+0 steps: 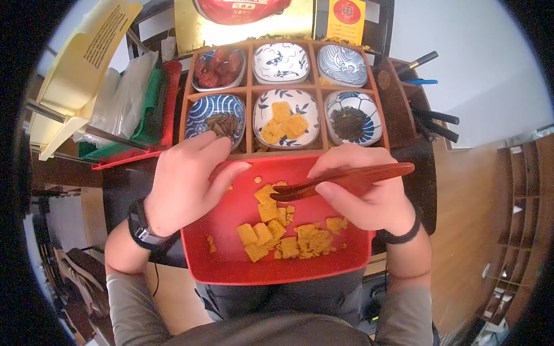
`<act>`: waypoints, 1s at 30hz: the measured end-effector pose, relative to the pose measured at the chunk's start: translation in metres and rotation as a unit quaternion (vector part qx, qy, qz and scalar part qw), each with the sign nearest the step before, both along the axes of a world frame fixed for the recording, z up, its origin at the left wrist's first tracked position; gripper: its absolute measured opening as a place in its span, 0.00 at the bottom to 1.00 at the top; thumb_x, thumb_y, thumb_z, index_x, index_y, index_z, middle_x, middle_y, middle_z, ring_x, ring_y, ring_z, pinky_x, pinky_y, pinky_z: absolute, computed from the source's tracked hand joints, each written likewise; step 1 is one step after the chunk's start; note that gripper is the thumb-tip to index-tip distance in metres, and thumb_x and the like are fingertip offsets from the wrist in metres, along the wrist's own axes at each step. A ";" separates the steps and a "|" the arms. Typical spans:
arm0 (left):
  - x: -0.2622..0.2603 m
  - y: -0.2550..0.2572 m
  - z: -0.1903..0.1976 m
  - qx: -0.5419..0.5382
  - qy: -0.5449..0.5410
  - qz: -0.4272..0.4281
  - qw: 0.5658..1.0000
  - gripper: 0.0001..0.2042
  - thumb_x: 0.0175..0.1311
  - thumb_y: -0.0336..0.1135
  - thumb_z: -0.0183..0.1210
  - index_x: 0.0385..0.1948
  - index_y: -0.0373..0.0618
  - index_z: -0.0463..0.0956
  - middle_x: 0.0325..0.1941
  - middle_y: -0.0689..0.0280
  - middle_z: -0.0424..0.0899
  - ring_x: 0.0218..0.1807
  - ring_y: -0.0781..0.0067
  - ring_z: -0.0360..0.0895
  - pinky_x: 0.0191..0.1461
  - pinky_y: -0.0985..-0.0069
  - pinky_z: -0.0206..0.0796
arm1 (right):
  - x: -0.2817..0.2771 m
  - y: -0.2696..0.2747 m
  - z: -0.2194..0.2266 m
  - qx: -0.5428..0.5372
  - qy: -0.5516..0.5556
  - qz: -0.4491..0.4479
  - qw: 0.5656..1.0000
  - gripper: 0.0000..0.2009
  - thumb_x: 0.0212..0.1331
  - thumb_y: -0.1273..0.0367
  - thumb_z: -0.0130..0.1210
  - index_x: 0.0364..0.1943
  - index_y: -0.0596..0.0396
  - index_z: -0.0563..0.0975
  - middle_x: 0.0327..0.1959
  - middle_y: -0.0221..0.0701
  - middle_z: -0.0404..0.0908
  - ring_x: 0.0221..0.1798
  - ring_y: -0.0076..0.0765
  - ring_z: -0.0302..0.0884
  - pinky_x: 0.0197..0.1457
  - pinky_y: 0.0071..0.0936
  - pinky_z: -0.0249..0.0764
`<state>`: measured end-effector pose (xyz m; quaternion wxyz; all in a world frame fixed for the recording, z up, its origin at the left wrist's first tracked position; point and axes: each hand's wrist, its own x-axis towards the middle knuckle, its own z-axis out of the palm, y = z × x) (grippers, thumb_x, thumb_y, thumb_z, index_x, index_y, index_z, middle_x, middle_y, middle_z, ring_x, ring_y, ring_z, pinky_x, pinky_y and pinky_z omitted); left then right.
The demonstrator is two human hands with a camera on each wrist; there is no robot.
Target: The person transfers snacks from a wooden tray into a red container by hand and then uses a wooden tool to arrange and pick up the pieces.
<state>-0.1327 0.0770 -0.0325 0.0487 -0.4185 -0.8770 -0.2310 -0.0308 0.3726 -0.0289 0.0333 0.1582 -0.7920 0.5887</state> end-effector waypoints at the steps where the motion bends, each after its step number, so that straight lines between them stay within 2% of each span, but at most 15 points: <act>1: 0.000 0.000 0.000 0.001 0.002 -0.001 1.000 0.15 0.69 0.40 0.72 0.33 0.42 0.75 0.31 0.55 0.77 0.34 0.44 0.80 0.34 0.54 0.71 | 0.000 0.001 -0.001 -0.004 -0.002 0.001 1.000 0.08 0.63 0.79 0.66 0.45 0.62 0.87 0.40 0.38 0.90 0.42 0.32 0.88 0.48 0.28 0.80; 15: 0.000 0.000 -0.001 -0.004 0.006 -0.001 1.000 0.14 0.69 0.40 0.72 0.34 0.42 0.77 0.32 0.55 0.77 0.34 0.44 0.81 0.35 0.53 0.72 | 0.000 0.000 -0.001 0.012 0.013 0.025 1.000 0.09 0.61 0.78 0.69 0.45 0.61 0.86 0.37 0.37 0.90 0.37 0.32 0.87 0.43 0.28 0.79; 24: 0.000 0.001 -0.001 -0.008 0.003 0.005 1.000 0.14 0.68 0.40 0.72 0.33 0.42 0.76 0.31 0.56 0.77 0.34 0.44 0.80 0.35 0.54 0.71 | 0.007 -0.002 -0.013 -0.038 -0.015 -0.014 0.999 0.10 0.58 0.78 0.73 0.42 0.58 0.85 0.38 0.32 0.87 0.37 0.28 0.84 0.41 0.26 0.76; 30: 0.000 0.002 0.000 -0.010 0.000 0.002 1.000 0.15 0.69 0.40 0.72 0.32 0.42 0.75 0.31 0.55 0.76 0.34 0.44 0.79 0.34 0.54 0.70 | 0.004 -0.004 -0.002 -0.026 -0.019 0.021 0.999 0.10 0.56 0.78 0.74 0.41 0.58 0.85 0.38 0.32 0.87 0.36 0.28 0.84 0.40 0.25 0.75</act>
